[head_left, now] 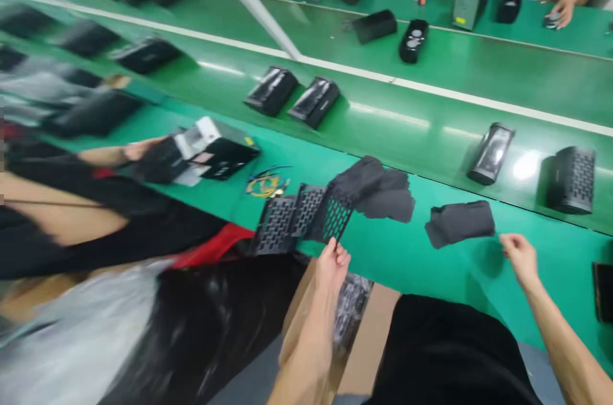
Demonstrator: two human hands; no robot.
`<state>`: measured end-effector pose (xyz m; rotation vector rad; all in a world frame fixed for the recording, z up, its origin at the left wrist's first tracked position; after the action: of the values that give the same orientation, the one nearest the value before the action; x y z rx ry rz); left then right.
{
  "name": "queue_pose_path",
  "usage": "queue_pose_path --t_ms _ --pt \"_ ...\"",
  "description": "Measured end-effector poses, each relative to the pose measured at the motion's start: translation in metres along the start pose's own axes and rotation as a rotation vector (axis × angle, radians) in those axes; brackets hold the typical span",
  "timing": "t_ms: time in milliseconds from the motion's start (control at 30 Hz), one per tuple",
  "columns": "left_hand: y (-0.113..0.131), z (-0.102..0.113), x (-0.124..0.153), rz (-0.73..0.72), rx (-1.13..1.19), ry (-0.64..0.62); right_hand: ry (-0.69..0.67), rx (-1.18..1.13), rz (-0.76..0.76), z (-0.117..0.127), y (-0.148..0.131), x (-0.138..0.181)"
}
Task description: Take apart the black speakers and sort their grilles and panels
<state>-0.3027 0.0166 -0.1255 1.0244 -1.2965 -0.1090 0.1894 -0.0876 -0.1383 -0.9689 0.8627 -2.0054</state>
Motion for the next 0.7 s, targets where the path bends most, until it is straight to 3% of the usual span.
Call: queue_pose_path --t_ms 33,100,200,267,400,500,600,700 --pt "-0.012 -0.006 0.003 0.016 -0.070 -0.049 0.093 0.059 -0.026 -0.002 -0.002 0.003" --pt "-0.038 -0.017 0.017 0.050 -0.274 -0.180 0.140 0.203 -0.024 -0.024 -0.016 0.002" --pt "-0.081 -0.033 0.046 0.116 -0.554 -0.375 0.036 0.443 0.042 -0.068 -0.043 -0.009" --pt "-0.109 -0.048 0.062 0.146 -0.690 -0.481 -0.018 0.578 0.080 -0.085 -0.055 -0.016" --pt "-0.147 -0.081 0.078 0.114 -0.859 -0.595 -0.083 0.651 0.135 -0.085 -0.063 -0.024" --pt "-0.151 -0.090 0.079 0.036 -0.957 -0.598 -0.087 0.623 0.174 -0.066 -0.067 -0.025" --pt "-0.136 -0.091 0.081 -0.063 -1.038 -0.520 -0.149 0.420 0.262 -0.043 -0.077 -0.018" --pt "-0.101 -0.107 0.096 -0.390 -0.985 -0.471 -0.356 0.070 0.149 -0.025 -0.082 -0.004"
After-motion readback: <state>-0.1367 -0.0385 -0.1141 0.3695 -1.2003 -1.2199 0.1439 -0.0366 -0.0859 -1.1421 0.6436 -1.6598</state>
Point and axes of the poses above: each hand's wrist, its own x-axis away from the middle knuckle, its own z-axis out of the back of the hand, y = z × x, the point moved 4 cm from there along -x, towards the middle knuckle, and after that the axes turned 7 degrees about y, right-handed, at the moved point
